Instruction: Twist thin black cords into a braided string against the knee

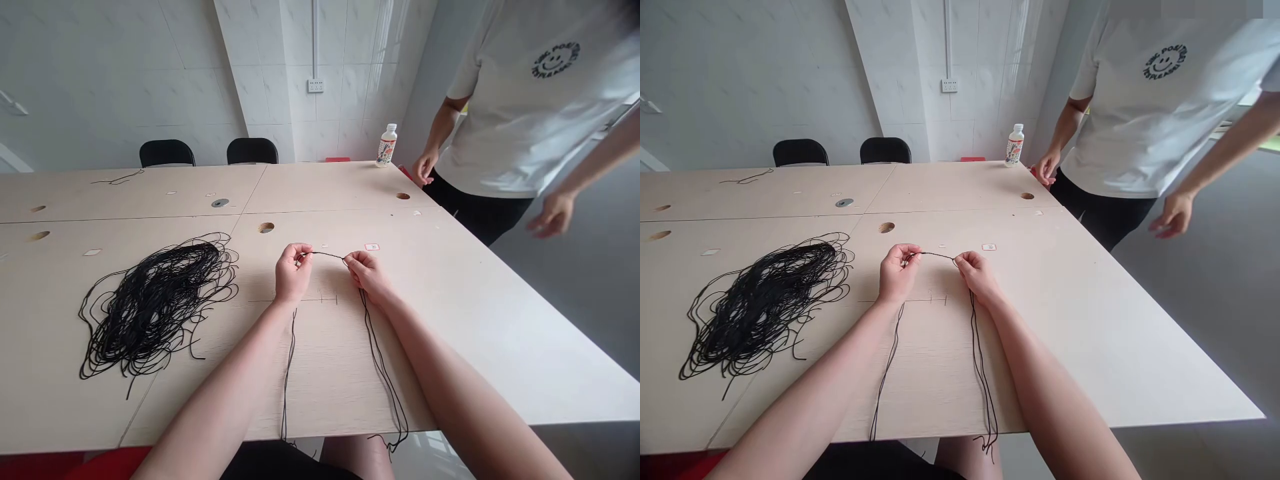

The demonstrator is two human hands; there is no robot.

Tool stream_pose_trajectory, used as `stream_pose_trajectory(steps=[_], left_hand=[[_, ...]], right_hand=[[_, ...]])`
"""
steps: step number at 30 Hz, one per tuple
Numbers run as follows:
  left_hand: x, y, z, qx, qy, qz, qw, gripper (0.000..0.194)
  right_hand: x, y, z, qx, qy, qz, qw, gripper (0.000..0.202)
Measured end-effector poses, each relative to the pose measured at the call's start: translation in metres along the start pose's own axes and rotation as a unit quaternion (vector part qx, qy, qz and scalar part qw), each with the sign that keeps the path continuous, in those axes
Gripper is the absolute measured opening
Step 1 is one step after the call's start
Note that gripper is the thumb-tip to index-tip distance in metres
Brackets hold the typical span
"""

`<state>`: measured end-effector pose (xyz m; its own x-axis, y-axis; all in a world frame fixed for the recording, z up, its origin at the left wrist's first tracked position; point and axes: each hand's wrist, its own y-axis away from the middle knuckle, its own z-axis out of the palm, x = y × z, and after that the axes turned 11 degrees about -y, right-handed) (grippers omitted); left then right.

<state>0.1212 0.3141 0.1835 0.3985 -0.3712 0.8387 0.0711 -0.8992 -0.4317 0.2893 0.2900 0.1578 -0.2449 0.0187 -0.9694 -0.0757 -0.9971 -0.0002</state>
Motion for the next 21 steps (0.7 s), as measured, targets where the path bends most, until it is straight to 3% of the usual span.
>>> stream_pose_trajectory(steps=[21], left_hand=[[-0.0029, -0.0011, 0.0017, 0.0, 0.014, 0.013, 1.0, 0.01]], right_hand=[[-0.0006, -0.0009, 0.0021, 0.003, -0.018, -0.001, 1.0, 0.026]])
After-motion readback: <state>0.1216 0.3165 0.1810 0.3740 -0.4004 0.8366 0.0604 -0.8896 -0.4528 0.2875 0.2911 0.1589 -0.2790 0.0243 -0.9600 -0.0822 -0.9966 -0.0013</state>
